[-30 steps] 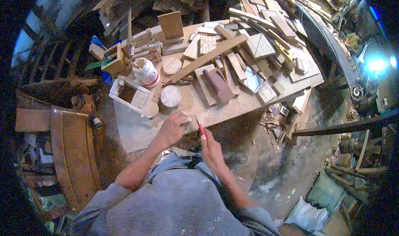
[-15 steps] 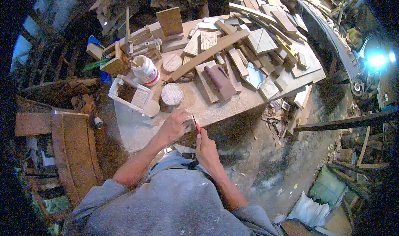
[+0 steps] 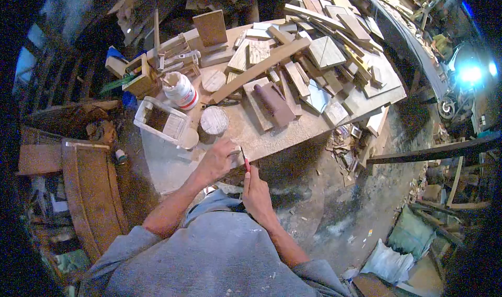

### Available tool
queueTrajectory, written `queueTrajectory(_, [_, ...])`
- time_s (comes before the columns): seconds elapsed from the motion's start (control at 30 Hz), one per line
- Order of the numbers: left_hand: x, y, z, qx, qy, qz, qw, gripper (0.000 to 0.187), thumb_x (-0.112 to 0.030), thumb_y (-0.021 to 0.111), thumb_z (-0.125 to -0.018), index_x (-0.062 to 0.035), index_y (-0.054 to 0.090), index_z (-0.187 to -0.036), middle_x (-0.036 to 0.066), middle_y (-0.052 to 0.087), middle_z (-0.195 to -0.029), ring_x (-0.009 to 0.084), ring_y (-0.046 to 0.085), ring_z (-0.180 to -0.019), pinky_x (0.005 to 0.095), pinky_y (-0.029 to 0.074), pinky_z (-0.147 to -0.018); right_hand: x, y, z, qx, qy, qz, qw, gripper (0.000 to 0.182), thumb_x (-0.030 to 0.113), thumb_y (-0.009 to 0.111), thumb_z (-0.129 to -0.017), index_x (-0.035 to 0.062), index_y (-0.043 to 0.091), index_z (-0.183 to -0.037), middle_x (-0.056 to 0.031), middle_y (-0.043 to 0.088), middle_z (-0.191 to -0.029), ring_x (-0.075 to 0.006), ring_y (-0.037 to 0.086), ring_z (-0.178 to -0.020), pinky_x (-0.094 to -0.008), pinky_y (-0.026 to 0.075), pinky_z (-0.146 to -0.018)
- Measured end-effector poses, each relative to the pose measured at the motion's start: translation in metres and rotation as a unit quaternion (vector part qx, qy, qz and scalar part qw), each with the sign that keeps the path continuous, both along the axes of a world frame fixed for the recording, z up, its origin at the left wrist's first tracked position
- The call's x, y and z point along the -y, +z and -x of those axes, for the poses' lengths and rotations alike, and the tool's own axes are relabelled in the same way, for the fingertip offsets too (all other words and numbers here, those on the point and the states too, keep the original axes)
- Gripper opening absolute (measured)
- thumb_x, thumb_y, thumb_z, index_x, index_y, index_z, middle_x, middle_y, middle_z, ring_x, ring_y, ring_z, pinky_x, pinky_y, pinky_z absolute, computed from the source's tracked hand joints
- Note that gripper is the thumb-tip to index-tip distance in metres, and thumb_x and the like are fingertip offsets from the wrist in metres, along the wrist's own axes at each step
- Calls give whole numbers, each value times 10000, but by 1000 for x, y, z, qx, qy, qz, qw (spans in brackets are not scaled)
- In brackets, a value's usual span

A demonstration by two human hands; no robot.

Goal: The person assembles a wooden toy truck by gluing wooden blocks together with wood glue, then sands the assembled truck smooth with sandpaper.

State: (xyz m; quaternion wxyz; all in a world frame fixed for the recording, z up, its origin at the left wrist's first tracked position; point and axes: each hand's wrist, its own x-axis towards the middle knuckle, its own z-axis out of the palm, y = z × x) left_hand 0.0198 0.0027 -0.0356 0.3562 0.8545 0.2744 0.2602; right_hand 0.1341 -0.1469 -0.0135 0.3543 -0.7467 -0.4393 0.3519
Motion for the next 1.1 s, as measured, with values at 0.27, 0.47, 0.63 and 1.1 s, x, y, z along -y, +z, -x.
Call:
queueTrajectory(0.27, [-3,-9,0,-16,-18,-11,1000,161,4,579,-789,5,635,-940,210,615,-946,423,590,-941,480,484,-835,2,-3,-6,34,7,-15,999,265,226,378,-1085,15,469,-1217,-308,617,-756,-512,622,-715,-582,444,-598])
queueTrajectory(0.47, [0,-4,1,-3,-20,-20,1000,155,-21,591,-783,0,623,-932,225,611,-931,441,578,-932,508,475,-830,3,-17,-10,32,22,-35,999,259,217,389,-1083,27,483,-1232,-291,600,-729,-508,608,-689,-574,434,-586])
queueTrajectory(0.63, [1,-3,2,8,-6,-12,1000,147,-14,586,-784,5,619,-926,229,607,-914,448,578,-917,504,476,-819,1,-6,-6,7,-5,-43,999,231,218,389,-1084,47,491,-1201,-279,594,-714,-498,603,-667,-560,416,-565])
queueTrajectory(1.1, [0,8,-1,-10,-29,-19,999,221,8,573,-795,1,649,-1004,218,622,-918,429,606,-914,481,497,-815,-3,-7,-11,22,41,-9,999,233,223,373,-1086,18,450,-1167,-304,590,-696,-523,598,-674,-583,425,-575])
